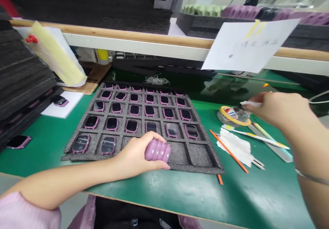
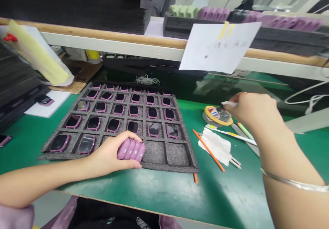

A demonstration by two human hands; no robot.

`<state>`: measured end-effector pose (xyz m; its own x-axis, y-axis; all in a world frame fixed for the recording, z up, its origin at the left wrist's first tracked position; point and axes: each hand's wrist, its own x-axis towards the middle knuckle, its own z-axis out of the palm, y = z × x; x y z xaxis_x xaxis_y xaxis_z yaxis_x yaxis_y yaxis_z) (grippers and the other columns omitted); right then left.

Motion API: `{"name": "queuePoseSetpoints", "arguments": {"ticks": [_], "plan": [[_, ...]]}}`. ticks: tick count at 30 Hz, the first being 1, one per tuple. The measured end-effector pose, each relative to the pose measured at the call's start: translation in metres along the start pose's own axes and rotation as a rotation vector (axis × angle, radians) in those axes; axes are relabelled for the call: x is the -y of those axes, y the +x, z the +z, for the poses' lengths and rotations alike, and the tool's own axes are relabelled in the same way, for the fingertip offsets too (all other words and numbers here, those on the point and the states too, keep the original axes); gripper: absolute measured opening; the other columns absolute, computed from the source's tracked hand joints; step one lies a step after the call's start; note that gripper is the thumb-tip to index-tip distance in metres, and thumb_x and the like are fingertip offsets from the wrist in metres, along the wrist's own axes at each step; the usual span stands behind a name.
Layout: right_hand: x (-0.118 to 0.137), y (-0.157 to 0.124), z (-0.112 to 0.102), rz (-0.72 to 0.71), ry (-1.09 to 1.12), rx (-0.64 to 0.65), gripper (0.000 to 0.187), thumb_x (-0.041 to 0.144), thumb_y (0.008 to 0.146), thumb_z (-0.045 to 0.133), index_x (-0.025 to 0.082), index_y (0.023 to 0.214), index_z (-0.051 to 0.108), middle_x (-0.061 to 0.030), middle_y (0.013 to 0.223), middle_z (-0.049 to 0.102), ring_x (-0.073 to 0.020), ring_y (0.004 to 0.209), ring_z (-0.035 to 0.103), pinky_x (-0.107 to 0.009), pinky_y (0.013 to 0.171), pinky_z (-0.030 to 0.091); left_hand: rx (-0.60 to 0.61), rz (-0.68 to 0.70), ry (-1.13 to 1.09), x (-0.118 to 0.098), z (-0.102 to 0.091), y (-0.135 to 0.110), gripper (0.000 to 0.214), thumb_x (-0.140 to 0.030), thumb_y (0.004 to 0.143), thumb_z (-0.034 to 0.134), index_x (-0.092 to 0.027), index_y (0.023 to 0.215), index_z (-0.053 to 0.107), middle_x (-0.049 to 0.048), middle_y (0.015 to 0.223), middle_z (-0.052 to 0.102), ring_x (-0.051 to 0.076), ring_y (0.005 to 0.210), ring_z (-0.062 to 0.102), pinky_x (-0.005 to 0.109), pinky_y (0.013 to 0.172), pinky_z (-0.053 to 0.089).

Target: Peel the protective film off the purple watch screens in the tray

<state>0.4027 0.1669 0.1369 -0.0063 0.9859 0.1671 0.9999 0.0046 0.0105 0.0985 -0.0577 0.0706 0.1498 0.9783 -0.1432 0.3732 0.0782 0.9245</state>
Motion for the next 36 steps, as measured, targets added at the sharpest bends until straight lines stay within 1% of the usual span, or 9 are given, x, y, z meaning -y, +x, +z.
{"name": "queuePoseSetpoints", "arguments": {"ticks": [2,5,8,11,18,24,28,33,36], "plan": [[0.025,-0.024,-0.003,-0.089,0.065,-0.008,0.038,0.043,0.085,0.066,0.01,0.1,0.079,-0.0138,0.08,0.077,-0.0329,0.099,0.072,-0.042,0.069,0.041,0.003,-0.008,-0.007,0.0,0.0,-0.001,0.054,-0.045,0.068,0.086,-0.027,0.111,0.06,-0.0016,0.099,0.072,0.019,0.087,0.066,0.031,0.078,0.052],[0.072,-0.083,-0.006,-0.527,0.515,-0.007,0.016,0.032,0.081,0.072,0.019,0.088,0.077,-0.0041,0.077,0.076,-0.0194,0.07,0.071,-0.032,0.064,0.049,-0.003,-0.025,-0.015,0.0,0.0,-0.001,0.053,-0.046,0.067,0.086,-0.027,0.11,0.061,-0.0016,0.098,0.071,0.019,0.087,0.065,0.031,0.078,0.051],[0.111,-0.14,-0.005,-0.965,0.771,-0.072,0.003,0.021,0.084,0.07,0.021,0.086,0.07,-0.0029,0.084,0.075,-0.0161,0.073,0.07,-0.028,0.066,0.054,-0.016,-0.036,-0.014,0.001,0.0,-0.001,0.053,-0.045,0.067,0.086,-0.026,0.11,0.06,-0.0017,0.097,0.071,0.02,0.087,0.064,0.031,0.077,0.048],[0.131,-0.169,0.001,-1.136,0.85,-0.094,0.005,0.017,0.09,0.067,0.022,0.092,0.066,-0.0036,0.087,0.073,-0.018,0.078,0.067,-0.031,0.071,0.055,-0.016,-0.022,-0.03,0.004,-0.001,0.001,0.043,-0.037,0.07,0.082,-0.024,0.105,0.06,-0.0025,0.092,0.069,0.019,0.084,0.064,0.029,0.072,0.045],[0.135,-0.164,0.016,-1.155,0.88,-0.073,0.01,0.013,0.093,0.064,0.022,0.097,0.064,-0.0035,0.089,0.072,-0.0183,0.081,0.064,-0.033,0.072,0.056,-0.041,-0.031,-0.03,0.007,0.002,0.005,0.042,-0.039,0.069,0.081,-0.022,0.102,0.061,-0.0032,0.088,0.068,0.017,0.078,0.063,0.027,0.067,0.043],[0.138,-0.171,0.016,-1.175,0.86,-0.136,0.013,0.008,0.092,0.06,0.021,0.095,0.063,-0.0039,0.085,0.07,-0.0172,0.077,0.063,-0.032,0.069,0.055,0.002,0.029,-0.068,0.007,0.001,0.005,0.032,-0.033,0.074,0.075,-0.021,0.1,0.061,-0.0024,0.088,0.069,0.018,0.081,0.064,0.028,0.069,0.045],[0.138,-0.17,0.018,-1.147,0.847,-0.186,0.013,0.009,0.093,0.061,0.022,0.094,0.063,-0.0046,0.087,0.07,-0.0183,0.078,0.062,-0.033,0.069,0.055,-0.027,-0.033,-0.028,0.006,0.002,0.005,0.039,-0.039,0.069,0.08,-0.021,0.099,0.061,-0.0014,0.088,0.069,0.02,0.079,0.065,0.029,0.066,0.044],[0.137,-0.171,0.018,-1.18,0.833,-0.16,0.012,0.008,0.093,0.059,0.02,0.094,0.063,-0.0054,0.085,0.069,-0.0181,0.076,0.062,-0.032,0.066,0.054,0.013,0.012,-0.076,0.006,0.002,0.005,0.032,-0.035,0.074,0.075,-0.021,0.1,0.06,-0.0024,0.087,0.068,0.018,0.079,0.064,0.028,0.067,0.044],[0.137,-0.172,0.018,-1.147,0.843,-0.188,0.011,0.008,0.092,0.063,0.019,0.093,0.063,-0.0066,0.087,0.07,-0.0188,0.079,0.063,-0.032,0.069,0.055,-0.022,-0.032,-0.041,0.006,0.001,0.005,0.038,-0.038,0.069,0.08,-0.021,0.098,0.061,-0.003,0.085,0.068,0.017,0.077,0.063,0.027,0.065,0.043]]}}
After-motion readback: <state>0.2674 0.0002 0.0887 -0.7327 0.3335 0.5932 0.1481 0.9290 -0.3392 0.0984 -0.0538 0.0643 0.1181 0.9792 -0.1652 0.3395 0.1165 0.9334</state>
